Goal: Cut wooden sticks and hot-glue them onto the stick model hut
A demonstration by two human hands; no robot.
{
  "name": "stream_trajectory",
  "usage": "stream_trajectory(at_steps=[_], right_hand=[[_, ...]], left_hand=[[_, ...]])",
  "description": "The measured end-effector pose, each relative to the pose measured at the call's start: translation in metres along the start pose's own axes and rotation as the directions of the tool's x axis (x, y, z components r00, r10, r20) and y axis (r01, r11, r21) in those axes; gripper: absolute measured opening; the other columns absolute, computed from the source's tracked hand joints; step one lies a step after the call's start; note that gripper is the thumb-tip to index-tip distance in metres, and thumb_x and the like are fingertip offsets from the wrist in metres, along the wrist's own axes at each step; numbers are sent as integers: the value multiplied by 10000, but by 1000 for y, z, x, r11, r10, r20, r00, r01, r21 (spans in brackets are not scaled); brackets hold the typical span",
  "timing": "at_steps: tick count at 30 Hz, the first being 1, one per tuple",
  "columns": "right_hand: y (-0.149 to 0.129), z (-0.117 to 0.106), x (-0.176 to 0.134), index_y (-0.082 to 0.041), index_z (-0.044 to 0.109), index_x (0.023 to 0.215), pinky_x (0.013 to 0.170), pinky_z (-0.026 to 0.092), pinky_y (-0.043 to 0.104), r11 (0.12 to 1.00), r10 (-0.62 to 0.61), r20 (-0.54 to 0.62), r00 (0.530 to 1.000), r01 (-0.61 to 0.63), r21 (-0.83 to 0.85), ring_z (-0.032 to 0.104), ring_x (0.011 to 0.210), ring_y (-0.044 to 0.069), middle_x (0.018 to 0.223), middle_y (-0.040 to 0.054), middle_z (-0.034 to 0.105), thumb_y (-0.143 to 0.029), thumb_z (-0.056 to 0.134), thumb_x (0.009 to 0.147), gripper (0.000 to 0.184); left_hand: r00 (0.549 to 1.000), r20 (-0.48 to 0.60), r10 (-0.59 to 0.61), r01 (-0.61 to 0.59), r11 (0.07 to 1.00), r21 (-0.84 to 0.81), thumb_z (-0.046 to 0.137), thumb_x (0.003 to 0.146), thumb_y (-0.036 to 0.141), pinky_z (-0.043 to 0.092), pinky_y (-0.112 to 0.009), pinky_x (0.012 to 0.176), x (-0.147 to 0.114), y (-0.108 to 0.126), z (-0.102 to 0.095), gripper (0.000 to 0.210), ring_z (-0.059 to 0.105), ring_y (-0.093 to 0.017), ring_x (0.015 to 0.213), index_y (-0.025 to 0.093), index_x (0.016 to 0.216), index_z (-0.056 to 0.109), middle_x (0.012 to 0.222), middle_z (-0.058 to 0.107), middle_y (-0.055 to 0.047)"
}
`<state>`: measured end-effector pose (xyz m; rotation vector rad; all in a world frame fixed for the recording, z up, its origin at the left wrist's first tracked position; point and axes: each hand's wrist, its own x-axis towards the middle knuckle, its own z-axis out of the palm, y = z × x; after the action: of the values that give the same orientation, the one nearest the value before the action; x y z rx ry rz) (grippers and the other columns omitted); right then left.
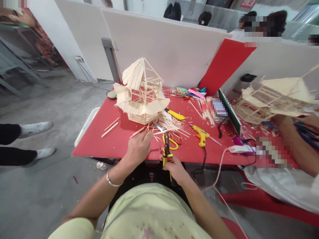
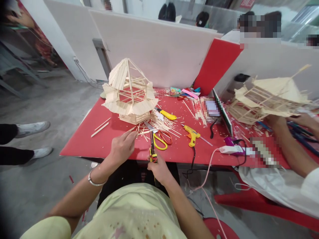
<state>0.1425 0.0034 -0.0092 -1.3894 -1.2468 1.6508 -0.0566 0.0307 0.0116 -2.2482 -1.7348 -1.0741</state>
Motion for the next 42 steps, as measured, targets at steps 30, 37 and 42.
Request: stream_trajectory(at_steps=[30,37,42], right_hand=[[0,8,12,-214,532,881,634,360,270,994,-97,45,994,99,-46,431,668,129,737,-53,501,-184,533,604,279],[10,-2,13,-209,561,996,665,396,266,976,-178,11,984,178,-126,473,708,143,792,-28,527,-173,530,641,358],[12,-18,10,-213,581,1048,716,431,279,940,-220,-43,975,200,-277,518,761,162,842,-14,573,-178,523,650,403]], left_hand=[[969,-31,245,-227,934,274,469,870,47,362,-291,486,-3,6,-14,279,625,-179,606,121,1066,653,802,703,-72],[996,-22,85,-85,996,21,500,931,174,439,-247,600,-6,6,-13,228,684,-163,735,177,1072,679,904,750,-78],[950,102,-295,287,954,83,449,988,349,438,-272,661,1,-14,11,310,690,-201,768,197,936,714,849,744,-85]])
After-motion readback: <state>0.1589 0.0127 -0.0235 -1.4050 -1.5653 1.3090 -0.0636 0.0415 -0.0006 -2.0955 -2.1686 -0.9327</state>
